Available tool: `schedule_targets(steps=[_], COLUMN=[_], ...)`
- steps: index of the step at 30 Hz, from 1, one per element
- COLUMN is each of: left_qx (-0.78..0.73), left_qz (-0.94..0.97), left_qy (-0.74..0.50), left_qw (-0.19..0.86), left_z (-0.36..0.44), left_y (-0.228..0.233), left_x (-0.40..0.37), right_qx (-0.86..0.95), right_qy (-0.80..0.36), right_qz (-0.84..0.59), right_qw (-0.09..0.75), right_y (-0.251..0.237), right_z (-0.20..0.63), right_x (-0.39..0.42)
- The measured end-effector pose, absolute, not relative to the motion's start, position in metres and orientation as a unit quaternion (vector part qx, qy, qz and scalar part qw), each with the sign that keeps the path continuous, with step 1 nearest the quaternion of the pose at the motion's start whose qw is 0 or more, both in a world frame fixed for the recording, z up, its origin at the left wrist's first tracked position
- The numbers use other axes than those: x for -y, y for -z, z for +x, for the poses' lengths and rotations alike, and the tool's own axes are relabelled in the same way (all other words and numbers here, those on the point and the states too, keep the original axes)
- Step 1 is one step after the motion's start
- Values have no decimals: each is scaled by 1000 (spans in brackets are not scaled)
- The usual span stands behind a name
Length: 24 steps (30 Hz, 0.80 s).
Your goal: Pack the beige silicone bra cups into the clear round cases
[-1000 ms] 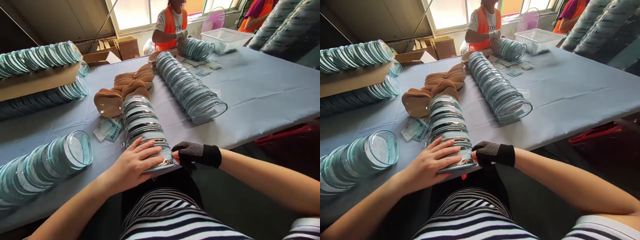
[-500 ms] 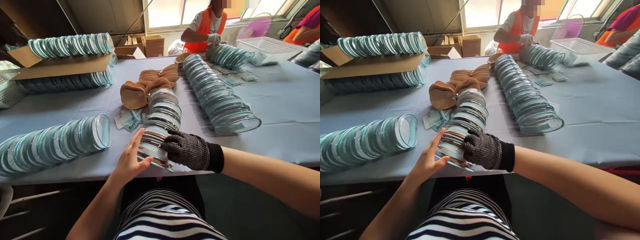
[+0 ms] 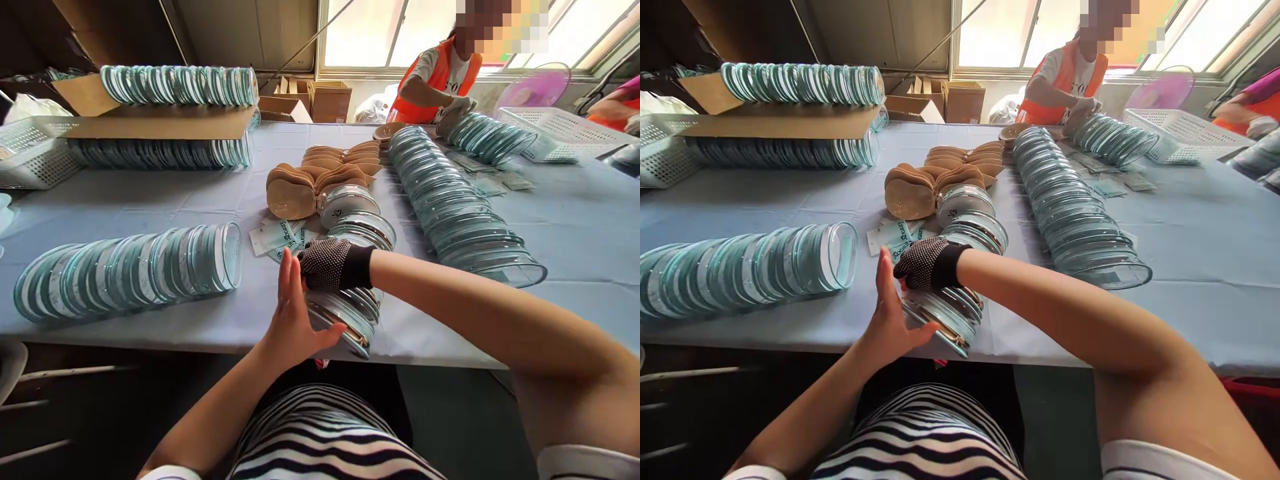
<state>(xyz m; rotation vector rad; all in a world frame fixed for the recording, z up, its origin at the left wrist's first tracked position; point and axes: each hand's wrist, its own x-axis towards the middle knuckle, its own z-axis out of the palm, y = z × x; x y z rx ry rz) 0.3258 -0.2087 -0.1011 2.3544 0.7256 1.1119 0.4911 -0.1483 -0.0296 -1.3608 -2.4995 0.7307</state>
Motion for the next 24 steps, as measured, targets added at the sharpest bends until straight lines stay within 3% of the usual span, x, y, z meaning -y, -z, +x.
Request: schedule_targets(steps=[2,5,7,14,24], left_qx=[-212,-142,-131,-149,-90], left_qz=[878,917,915,895,914], left_qy=[-395,-349,-362,-407,-378], left_qw=[168,132,122,106,113], left_z=[323,319,318,308,314], left_y=[104,108,109,108,108], left_x=[209,206,204,204,199], right_qx=[845,775,692,615,536], right_qy=[-215,-111,-72,-160,-195], right_qz=[-475,-568,-661,-734,-732], right_qw=[120,254,281,241,374], right_y=[15,-2,-1,53,78], right_z=[517,583,628,674,706], right_x=[136,116,103,76,130])
